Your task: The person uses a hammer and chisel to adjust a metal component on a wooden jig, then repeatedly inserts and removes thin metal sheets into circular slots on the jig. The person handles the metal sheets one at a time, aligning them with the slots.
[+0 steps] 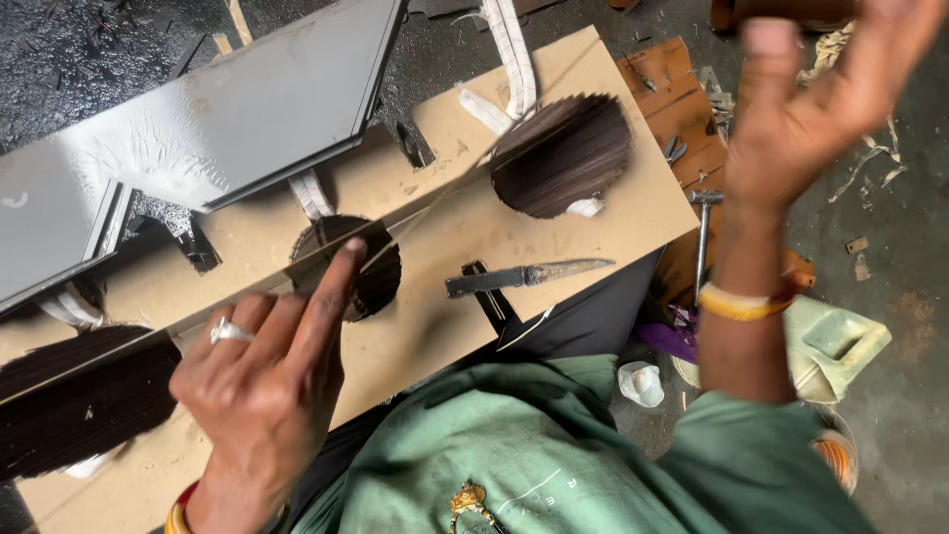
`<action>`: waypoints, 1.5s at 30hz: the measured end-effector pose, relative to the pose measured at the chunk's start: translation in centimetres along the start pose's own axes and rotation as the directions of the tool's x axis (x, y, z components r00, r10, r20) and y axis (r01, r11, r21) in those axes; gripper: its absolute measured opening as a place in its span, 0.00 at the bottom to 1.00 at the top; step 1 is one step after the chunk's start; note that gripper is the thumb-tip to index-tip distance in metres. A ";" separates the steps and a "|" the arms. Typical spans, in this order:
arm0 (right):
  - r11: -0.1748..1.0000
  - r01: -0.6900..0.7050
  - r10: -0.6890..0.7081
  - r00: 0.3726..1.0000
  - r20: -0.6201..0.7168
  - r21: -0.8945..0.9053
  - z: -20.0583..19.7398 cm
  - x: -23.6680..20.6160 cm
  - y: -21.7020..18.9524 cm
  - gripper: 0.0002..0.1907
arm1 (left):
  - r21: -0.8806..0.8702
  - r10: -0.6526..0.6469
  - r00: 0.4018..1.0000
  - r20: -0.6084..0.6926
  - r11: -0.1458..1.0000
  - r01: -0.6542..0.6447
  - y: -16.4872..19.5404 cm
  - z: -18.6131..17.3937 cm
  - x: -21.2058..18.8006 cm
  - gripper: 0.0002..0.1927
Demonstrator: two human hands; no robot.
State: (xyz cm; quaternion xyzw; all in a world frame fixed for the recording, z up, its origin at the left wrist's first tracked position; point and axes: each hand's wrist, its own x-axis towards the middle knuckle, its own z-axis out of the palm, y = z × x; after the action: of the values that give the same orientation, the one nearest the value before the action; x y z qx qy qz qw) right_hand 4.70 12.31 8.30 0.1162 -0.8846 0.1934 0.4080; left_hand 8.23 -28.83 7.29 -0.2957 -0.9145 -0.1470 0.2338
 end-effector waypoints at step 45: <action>0.511 -0.501 0.668 0.743 0.045 0.698 8.5 -9.6 0.2 0.06 | 0.039 -0.014 0.991 0.130 0.999 0.009 0.4 -1.5 2.7 0.24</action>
State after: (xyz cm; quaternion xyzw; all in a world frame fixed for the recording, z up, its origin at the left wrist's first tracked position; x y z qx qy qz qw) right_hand 5.03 9.24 -4.12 -0.0756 -0.6847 0.6367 0.3464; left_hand 7.07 -27.81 10.03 -0.2947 -0.9322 -0.1110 0.1787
